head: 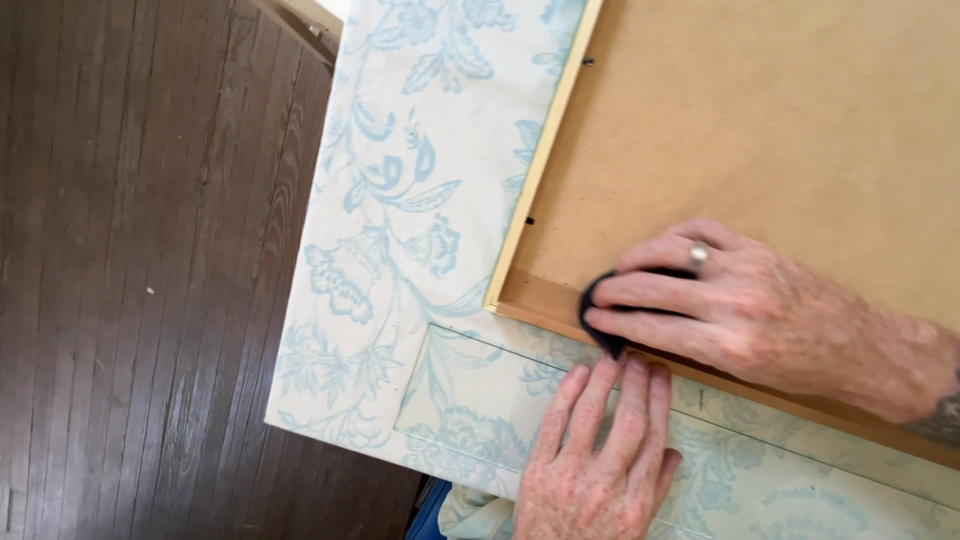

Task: The person is sealing the back of a picture frame by applying water-activated paper tape to the edges using a foam brush and a utility knife.

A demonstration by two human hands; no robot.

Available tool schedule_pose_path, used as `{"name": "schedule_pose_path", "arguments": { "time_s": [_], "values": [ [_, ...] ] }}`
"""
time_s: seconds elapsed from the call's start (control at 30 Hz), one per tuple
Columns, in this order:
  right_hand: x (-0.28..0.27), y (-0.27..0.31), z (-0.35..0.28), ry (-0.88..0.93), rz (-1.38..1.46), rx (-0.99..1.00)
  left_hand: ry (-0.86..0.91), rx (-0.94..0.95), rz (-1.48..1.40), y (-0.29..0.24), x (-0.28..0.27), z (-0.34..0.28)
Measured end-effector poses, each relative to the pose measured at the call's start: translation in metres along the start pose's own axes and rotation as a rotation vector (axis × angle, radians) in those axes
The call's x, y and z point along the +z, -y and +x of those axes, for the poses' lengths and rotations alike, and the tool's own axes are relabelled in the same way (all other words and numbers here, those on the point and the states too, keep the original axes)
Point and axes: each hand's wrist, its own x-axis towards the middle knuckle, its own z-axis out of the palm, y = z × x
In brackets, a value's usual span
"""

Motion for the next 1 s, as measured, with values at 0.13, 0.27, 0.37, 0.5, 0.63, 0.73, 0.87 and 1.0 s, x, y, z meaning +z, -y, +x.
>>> {"name": "schedule_pose_path", "arguments": {
  "time_s": [0.13,0.27,0.37,0.5,0.63,0.73,0.87,1.0],
  "values": [
    [0.011,-0.012,0.036,0.024,-0.139,-0.066,-0.023,-0.021,-0.016,0.001,-0.001,0.002],
    [0.010,-0.016,0.063,-0.064,-0.146,-0.134,-0.002,-0.011,-0.030,0.002,-0.001,0.000],
    [0.014,-0.015,0.042,0.029,-0.173,-0.089,-0.004,-0.010,-0.015,0.004,0.001,-0.002],
    [0.004,-0.017,0.036,0.046,-0.129,-0.103,-0.011,-0.004,-0.035,0.005,-0.002,-0.001],
    [0.016,-0.020,0.057,0.051,-0.149,-0.128,0.009,0.011,-0.023,0.006,-0.001,-0.004],
    [0.009,-0.015,0.058,0.039,-0.159,-0.136,0.087,0.015,-0.012,0.004,0.003,-0.005],
    [-0.010,-0.008,0.023,0.105,-0.153,-0.148,0.057,0.027,0.136,0.003,0.006,-0.009],
    [-0.031,0.008,-0.039,0.103,-0.130,-0.096,0.050,0.070,0.150,0.004,0.004,-0.006]
  ]
}}
